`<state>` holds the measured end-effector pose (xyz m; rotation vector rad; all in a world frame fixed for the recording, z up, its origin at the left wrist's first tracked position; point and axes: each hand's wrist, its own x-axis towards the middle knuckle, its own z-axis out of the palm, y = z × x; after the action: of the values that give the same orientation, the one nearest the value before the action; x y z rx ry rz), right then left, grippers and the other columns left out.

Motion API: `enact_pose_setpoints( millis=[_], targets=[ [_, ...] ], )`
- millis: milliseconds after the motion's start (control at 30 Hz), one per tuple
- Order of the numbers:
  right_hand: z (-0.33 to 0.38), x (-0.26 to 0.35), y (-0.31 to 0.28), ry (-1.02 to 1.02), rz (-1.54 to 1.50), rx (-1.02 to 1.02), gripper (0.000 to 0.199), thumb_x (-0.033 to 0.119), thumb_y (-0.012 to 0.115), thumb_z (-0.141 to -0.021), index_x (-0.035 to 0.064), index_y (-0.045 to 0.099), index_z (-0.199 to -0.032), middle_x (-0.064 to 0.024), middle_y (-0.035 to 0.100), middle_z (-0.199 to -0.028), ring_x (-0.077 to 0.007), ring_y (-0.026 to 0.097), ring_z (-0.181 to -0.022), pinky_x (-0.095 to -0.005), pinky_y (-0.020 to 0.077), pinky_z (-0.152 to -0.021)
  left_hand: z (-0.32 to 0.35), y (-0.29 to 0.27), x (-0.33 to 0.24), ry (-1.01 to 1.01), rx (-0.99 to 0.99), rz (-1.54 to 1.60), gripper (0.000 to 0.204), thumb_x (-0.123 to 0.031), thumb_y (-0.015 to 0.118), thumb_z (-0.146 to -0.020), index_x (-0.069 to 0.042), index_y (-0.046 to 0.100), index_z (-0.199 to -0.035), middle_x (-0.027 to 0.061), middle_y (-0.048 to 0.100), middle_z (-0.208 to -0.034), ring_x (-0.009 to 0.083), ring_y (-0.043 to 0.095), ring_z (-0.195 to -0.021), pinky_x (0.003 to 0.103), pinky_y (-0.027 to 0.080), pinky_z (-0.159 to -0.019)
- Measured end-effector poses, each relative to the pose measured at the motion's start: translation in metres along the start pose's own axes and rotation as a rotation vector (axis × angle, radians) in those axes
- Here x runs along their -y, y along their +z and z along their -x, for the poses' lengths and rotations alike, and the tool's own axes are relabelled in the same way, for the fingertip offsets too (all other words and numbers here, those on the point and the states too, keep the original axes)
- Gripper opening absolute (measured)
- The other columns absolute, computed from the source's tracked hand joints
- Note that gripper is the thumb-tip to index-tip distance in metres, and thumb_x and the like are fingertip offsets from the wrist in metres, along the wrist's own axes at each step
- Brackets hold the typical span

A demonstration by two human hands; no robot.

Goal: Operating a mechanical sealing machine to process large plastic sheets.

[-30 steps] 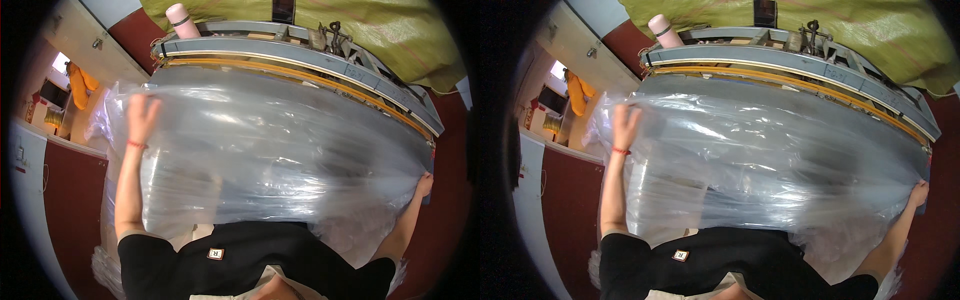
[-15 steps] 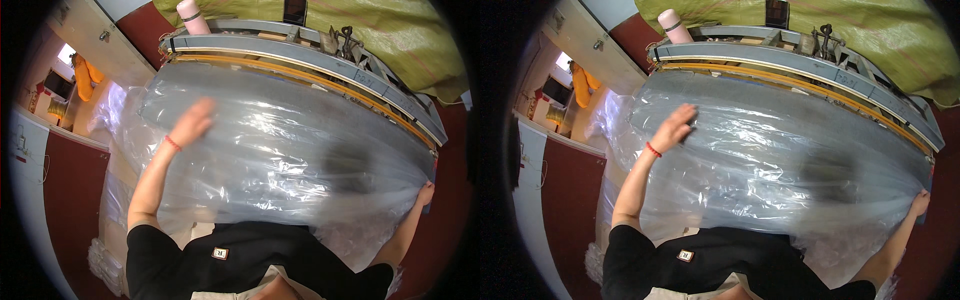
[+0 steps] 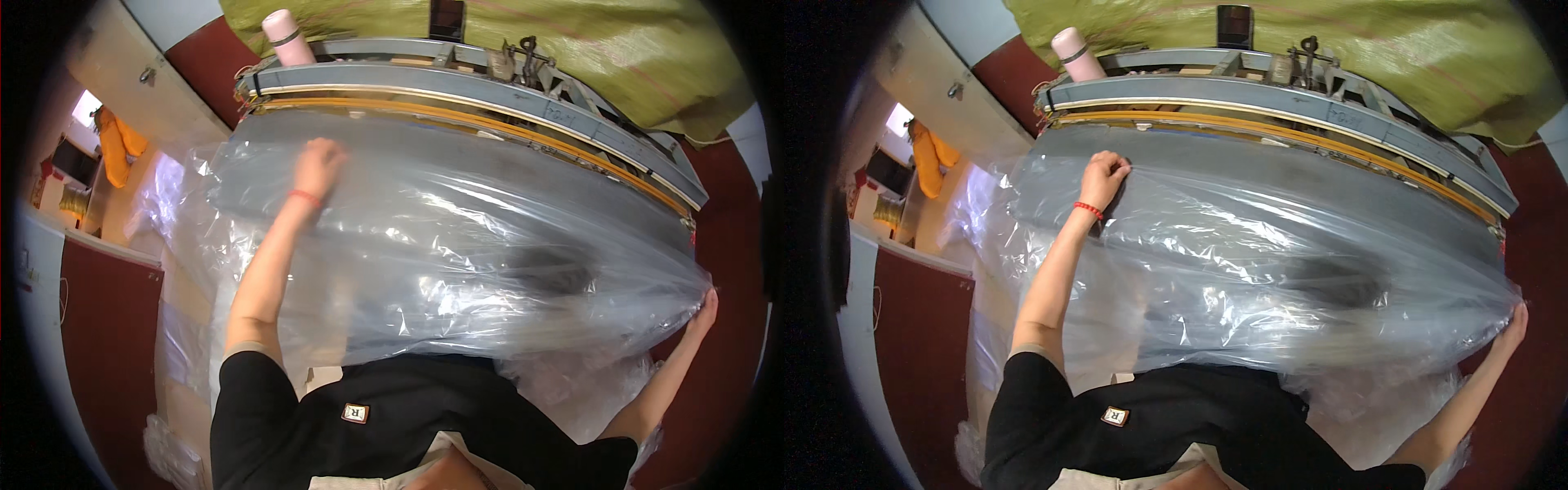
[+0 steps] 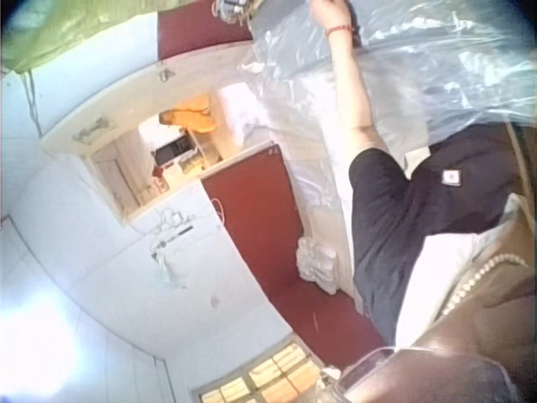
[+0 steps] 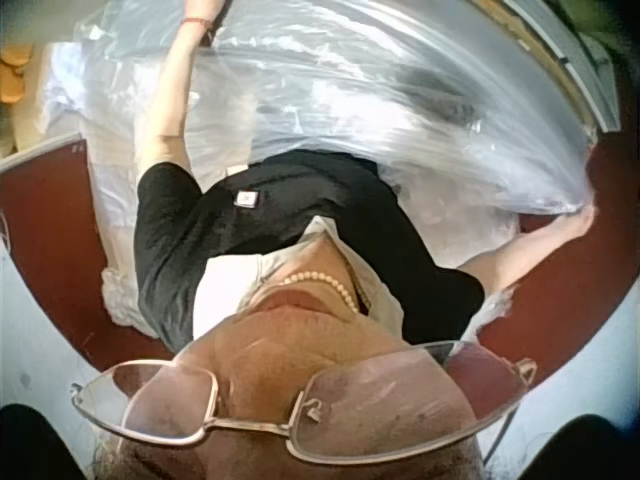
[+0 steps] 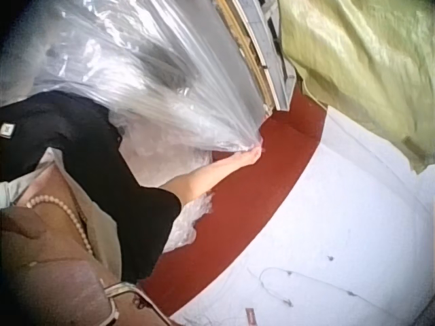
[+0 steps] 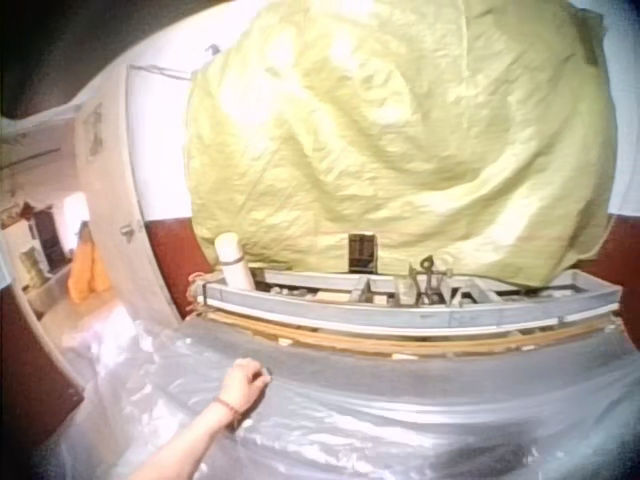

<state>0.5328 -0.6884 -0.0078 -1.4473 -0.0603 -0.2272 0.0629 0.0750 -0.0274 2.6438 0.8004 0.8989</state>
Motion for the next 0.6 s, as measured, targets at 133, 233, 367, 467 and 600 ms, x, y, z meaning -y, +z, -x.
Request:
enact_pose_setpoints(
  millis=[133,233,367,467,600],
  targets=[
    [-0.029,-0.013,0.027,0.005,0.120,-0.206,0.031,0.019,0.053,-0.082,0.0019,0.053,-0.108,-0.0060,0.059,-0.096,-0.0177,0.056,-0.084,-0.0274,0.0439,-0.072,-0.018,0.001,0.014,-0.145,-0.190,0.239,0.011,-0.013,0.050,-0.080,-0.003,0.055,-0.083,0.0118,0.055,-0.080,0.0258,0.053,-0.080,0.033,0.041,-0.073],
    [0.005,-0.004,0.136,-0.460,0.801,-0.191,0.025,0.024,0.049,-0.080,0.0029,0.063,-0.078,-0.0080,0.062,-0.078,-0.0210,0.056,-0.068,-0.0335,0.0422,-0.062,-0.044,0.002,0.008,-0.500,-0.402,0.670,0.014,-0.019,0.048,-0.081,-0.005,0.051,-0.081,0.0023,0.050,-0.069,0.0103,0.047,-0.060,0.025,0.041,-0.055],
    [-0.040,-0.100,0.188,-0.605,0.637,-0.143,0.013,0.015,0.053,-0.080,0.0022,0.055,-0.082,-0.0100,0.056,-0.072,-0.0209,0.054,-0.069,-0.0322,0.0439,-0.066,-0.070,0.036,0.125,-0.571,-0.430,0.573,0.014,-0.018,0.048,-0.080,-0.006,0.049,-0.074,-0.0029,0.043,-0.058,0.0069,0.038,-0.048,0.022,0.033,-0.042],
    [-0.020,-0.103,0.244,-0.373,0.486,-0.178,0.015,0.017,0.053,-0.081,0.0021,0.054,-0.081,-0.0068,0.056,-0.071,-0.0147,0.053,-0.064,-0.0277,0.0435,-0.061,-0.088,0.041,0.158,-0.505,-0.488,0.568,0.016,-0.018,0.049,-0.081,-0.007,0.048,-0.069,-0.0044,0.041,-0.055,0.0051,0.037,-0.048,0.021,0.031,-0.042],
    [-0.024,-0.093,0.256,-0.297,0.324,-0.205,0.015,0.016,0.056,-0.080,0.0012,0.053,-0.079,-0.0049,0.056,-0.067,-0.0106,0.050,-0.055,-0.0241,0.0419,-0.054,-0.101,0.050,0.167,-0.451,-0.468,0.673,0.018,-0.017,0.054,-0.080,-0.008,0.047,-0.066,-0.0057,0.041,-0.056,0.0037,0.034,-0.049,0.019,0.029,-0.043]
  ],
)
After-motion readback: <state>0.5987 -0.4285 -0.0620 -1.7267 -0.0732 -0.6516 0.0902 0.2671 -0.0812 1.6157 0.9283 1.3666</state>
